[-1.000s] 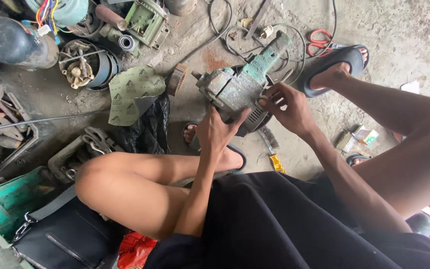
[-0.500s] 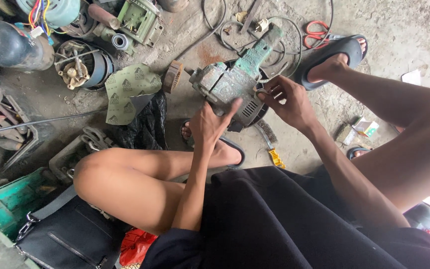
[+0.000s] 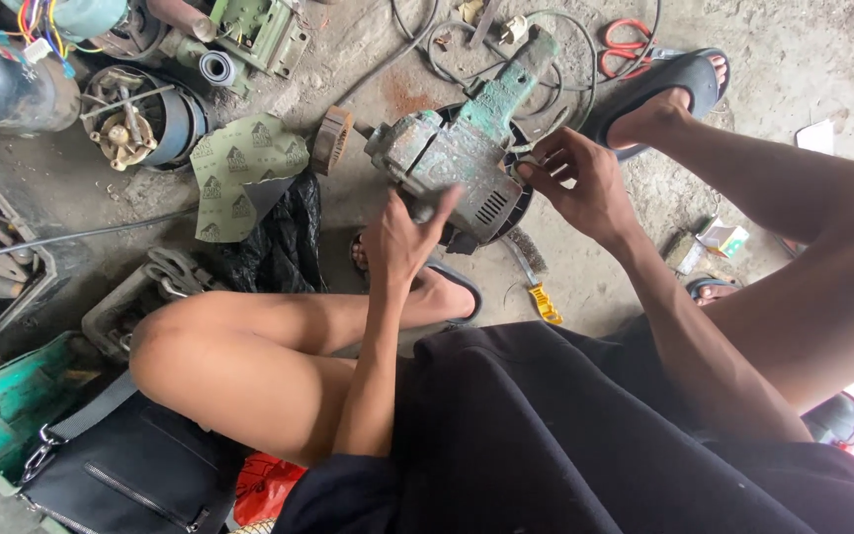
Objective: Repairing a power tool by disassembling it and cleaning internal components
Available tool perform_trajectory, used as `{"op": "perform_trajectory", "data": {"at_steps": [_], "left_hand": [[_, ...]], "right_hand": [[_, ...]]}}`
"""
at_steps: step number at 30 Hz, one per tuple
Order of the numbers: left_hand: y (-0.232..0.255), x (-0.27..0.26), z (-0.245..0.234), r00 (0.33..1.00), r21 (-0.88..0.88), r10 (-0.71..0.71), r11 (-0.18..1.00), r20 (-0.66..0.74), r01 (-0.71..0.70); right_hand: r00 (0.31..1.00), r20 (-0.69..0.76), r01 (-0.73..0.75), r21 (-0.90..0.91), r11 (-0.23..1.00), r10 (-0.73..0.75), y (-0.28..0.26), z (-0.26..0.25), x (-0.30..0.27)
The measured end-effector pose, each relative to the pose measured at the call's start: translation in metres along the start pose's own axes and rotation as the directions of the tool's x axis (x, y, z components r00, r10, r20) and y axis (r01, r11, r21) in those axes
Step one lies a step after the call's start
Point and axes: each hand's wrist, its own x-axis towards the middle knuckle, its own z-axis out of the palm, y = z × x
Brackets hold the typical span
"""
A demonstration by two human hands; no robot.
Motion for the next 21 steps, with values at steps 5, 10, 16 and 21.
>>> {"op": "perform_trajectory", "data": {"at_steps": [5,10,16,21], "left_hand": [[-0.096,0.035,0.026,0.922,0.384,0.378,0.841,0.085,-0.380],[-0.004,-0.001,-0.018,0.981,0.129,0.181,0.977,-0.063,-0.172],[-0.017,-0.006,-0.017,0.967,0.265,0.068,0.955,0.246,-0.135],[-0.067,0.025,-0.007,0.971,0.393,0.119,0.899,0.209,-0.195]], "right_hand": [[1.000,0.010,0.001,0.015,1.000,-0.001,0.000,0.000,0.000],[1.000,0.014,-0.002,-0.001,1.000,0.002,-0.001,0.000,0.001],[0.998,0.039,-0.045,0.021,0.999,0.045,-0.009,0.002,-0.001],[1.000,0.021,-0.020,-0.027,0.999,0.021,-0.003,-0.003,0.001]]}}
